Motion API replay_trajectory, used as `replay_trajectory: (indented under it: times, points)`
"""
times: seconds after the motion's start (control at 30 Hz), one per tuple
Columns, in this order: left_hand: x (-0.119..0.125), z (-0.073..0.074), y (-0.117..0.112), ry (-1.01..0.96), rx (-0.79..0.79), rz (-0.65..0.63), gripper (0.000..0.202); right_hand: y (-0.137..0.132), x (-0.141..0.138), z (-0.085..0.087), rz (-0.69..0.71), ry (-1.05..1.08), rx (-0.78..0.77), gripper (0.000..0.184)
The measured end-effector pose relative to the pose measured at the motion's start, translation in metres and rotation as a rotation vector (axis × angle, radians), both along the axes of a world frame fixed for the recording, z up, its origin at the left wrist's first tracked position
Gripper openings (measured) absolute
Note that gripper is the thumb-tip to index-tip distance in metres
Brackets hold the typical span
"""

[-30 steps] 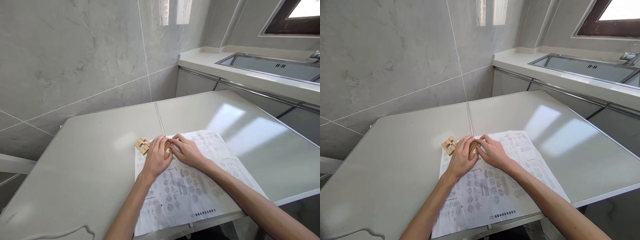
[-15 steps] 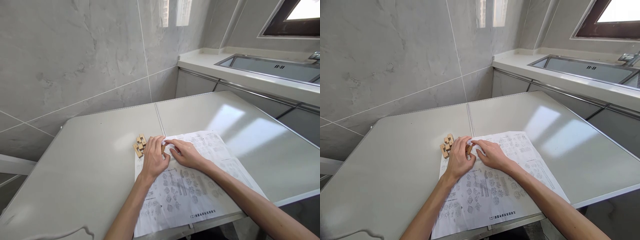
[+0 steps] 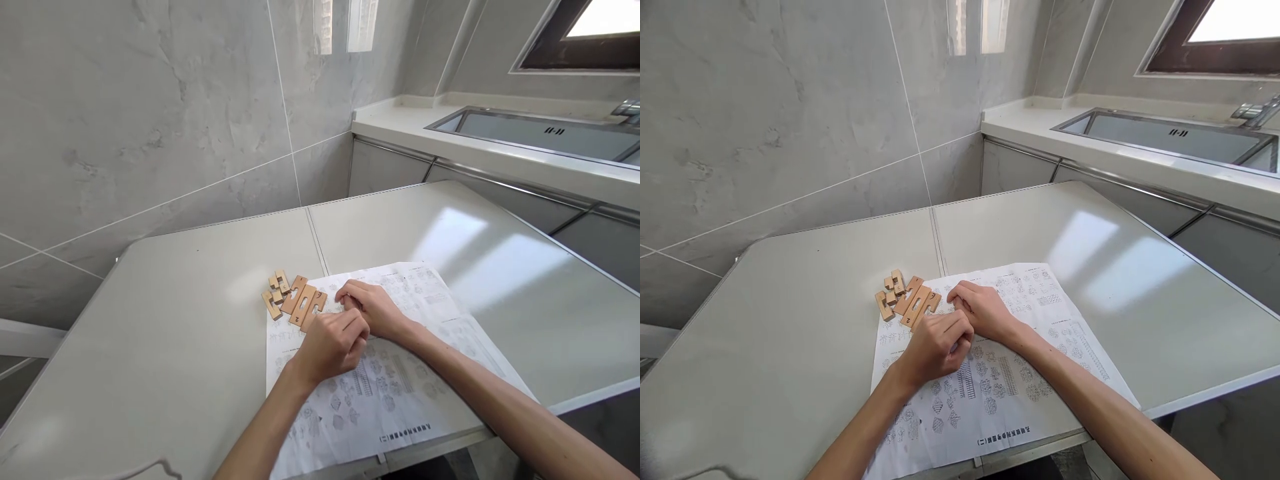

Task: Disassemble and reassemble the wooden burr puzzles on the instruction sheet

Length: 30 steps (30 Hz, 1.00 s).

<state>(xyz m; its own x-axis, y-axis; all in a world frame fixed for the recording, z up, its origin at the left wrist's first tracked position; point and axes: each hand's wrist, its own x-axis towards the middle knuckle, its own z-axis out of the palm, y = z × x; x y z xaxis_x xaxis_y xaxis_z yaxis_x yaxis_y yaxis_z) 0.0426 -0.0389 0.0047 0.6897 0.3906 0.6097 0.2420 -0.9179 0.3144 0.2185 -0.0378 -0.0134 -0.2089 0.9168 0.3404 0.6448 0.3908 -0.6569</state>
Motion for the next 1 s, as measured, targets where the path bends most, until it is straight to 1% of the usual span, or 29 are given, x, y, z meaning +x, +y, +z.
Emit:
replay_trajectory:
  times: [0.13,0.37,0.6,1.0]
  points:
    - [0.0002,-0.0049,-0.0025,0.06,-0.08,-0.037,0.019,-0.0007,-0.0003,0.0014,0.018,-0.023,0.012,0.026]
    - [-0.001,-0.0088,-0.0011,0.092,-0.165,-0.05,0.022,0.0,-0.0001,0.0002,0.03,-0.066,0.034,0.024]
    - [-0.0004,-0.01,-0.0004,0.086,-0.178,-0.025,0.022,0.0018,0.0011,-0.001,0.034,-0.085,0.031,0.024]
    - [-0.0001,-0.0092,-0.0002,0.112,-0.201,-0.019,0.023,0.0008,0.0025,0.0006,0.037,-0.081,0.008,0.025]
